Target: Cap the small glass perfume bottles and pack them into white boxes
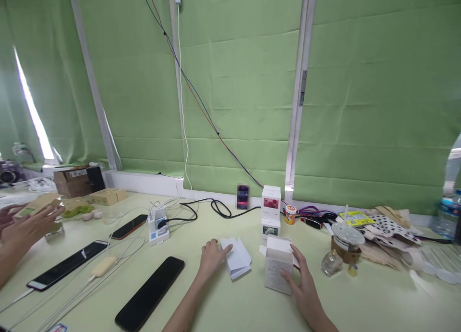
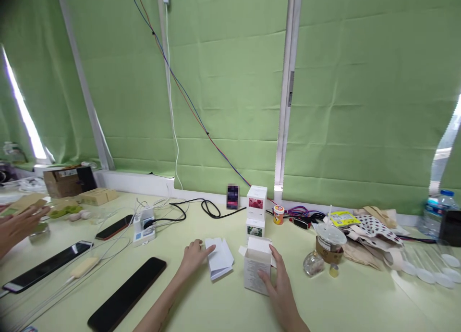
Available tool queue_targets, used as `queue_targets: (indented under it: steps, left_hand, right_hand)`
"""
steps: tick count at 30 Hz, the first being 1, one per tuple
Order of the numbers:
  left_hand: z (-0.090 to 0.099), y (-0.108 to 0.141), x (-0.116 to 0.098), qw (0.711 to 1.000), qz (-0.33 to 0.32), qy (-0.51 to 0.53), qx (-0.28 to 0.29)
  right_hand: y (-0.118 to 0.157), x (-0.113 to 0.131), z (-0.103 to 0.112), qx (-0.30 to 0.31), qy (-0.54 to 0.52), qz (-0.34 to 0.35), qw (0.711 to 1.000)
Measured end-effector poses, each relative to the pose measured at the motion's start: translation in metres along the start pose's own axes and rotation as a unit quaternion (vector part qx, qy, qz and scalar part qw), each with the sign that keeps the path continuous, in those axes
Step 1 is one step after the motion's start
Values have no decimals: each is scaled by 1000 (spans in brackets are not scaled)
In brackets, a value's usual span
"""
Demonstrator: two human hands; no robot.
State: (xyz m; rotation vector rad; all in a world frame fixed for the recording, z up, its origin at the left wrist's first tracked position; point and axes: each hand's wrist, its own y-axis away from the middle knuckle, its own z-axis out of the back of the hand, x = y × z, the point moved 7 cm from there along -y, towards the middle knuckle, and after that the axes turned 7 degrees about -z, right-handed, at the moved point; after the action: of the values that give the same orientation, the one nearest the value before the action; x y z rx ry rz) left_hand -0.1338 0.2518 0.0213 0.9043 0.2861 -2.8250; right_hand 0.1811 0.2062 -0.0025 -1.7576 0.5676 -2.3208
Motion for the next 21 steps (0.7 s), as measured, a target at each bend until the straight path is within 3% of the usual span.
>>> queue_targets:
  steps: [2,5,7,9,12,16,18,21]
  left_hand:
    - [-8,-2,5,1000,-2,-2,30]
    - [-13,0,4,999,-10,-6,32]
    - [-14,4,-2,996,-25,77,38]
    - [-12,7,-12,974,-46,212,59]
    - [1,13,-26,926,-54,366,76]
    - [29,28,-37,898,-45,437,6]
    - [37,43,-38,884,-45,465,-34]
    - [33,72,-30,874,-10,482,-61]
  right_hand:
    - [1,2,1,-8,7,16,1000]
    - [1,8,3,-25,23,25,999]
    - [0,11,6,-38,26,23,999]
    - [-1,14,9,-47,23,28,998]
    - [0,17,20,-108,41,57,992]
    - [20,24,31,-227,89,147,959]
    - [37,30,18,-210,84,210,951]
    - [59,34,-23,-93,80,239,963]
